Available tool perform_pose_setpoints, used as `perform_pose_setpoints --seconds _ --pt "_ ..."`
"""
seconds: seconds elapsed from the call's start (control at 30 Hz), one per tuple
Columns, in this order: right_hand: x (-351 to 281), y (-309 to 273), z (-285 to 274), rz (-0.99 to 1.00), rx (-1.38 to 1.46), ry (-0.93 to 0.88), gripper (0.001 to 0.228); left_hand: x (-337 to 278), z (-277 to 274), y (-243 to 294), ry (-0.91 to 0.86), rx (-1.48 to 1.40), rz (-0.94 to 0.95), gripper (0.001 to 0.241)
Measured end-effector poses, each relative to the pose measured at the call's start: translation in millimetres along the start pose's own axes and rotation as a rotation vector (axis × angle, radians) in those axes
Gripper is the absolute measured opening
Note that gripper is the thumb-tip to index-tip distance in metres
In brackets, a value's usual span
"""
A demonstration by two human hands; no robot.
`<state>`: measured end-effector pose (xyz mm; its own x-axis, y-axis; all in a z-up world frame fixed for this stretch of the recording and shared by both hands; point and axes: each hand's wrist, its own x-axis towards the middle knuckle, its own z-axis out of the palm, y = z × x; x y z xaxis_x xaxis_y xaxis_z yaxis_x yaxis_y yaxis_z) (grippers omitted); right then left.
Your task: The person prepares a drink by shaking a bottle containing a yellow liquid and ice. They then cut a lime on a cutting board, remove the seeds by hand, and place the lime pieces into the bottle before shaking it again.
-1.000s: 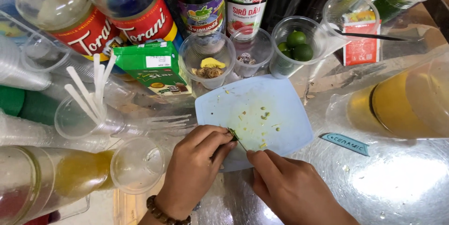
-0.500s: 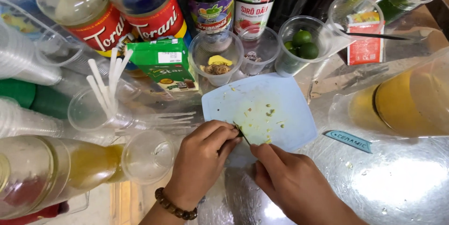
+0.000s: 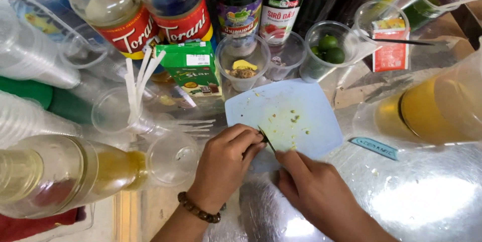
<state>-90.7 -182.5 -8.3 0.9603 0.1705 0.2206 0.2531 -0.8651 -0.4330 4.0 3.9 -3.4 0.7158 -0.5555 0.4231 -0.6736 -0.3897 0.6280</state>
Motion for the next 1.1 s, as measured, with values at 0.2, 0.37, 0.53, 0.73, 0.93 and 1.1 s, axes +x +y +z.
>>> perform_pose_setpoints --seconds 0.2,0.37,0.53,0.73,0.93,1.1 --pt "11 2 4 -0.001 0.015 -0.028 0.032 2 -3 3 -0.014 -0.009 -0.027 0.005" --pt "1 -1 -2 0.005 0.028 0.0 0.024 3 -1 0 -0.01 -0.002 -0.02 0.007" --pt "24 0 -4 0.024 0.116 -0.044 0.024 0 -2 -1 -0.021 -0.021 -0.011 0.005" --pt "5 0 -7 0.082 0.072 -0.085 0.032 0 -2 -2 -0.015 -0.016 -0.021 0.006" --pt "26 2 -6 0.163 0.141 -0.156 0.023 -1 -2 -4 -0.017 -0.043 -0.01 0.006" --pt "17 0 -6 0.136 0.148 -0.138 0.024 -2 -2 -3 -0.023 -0.032 -0.047 0.009"
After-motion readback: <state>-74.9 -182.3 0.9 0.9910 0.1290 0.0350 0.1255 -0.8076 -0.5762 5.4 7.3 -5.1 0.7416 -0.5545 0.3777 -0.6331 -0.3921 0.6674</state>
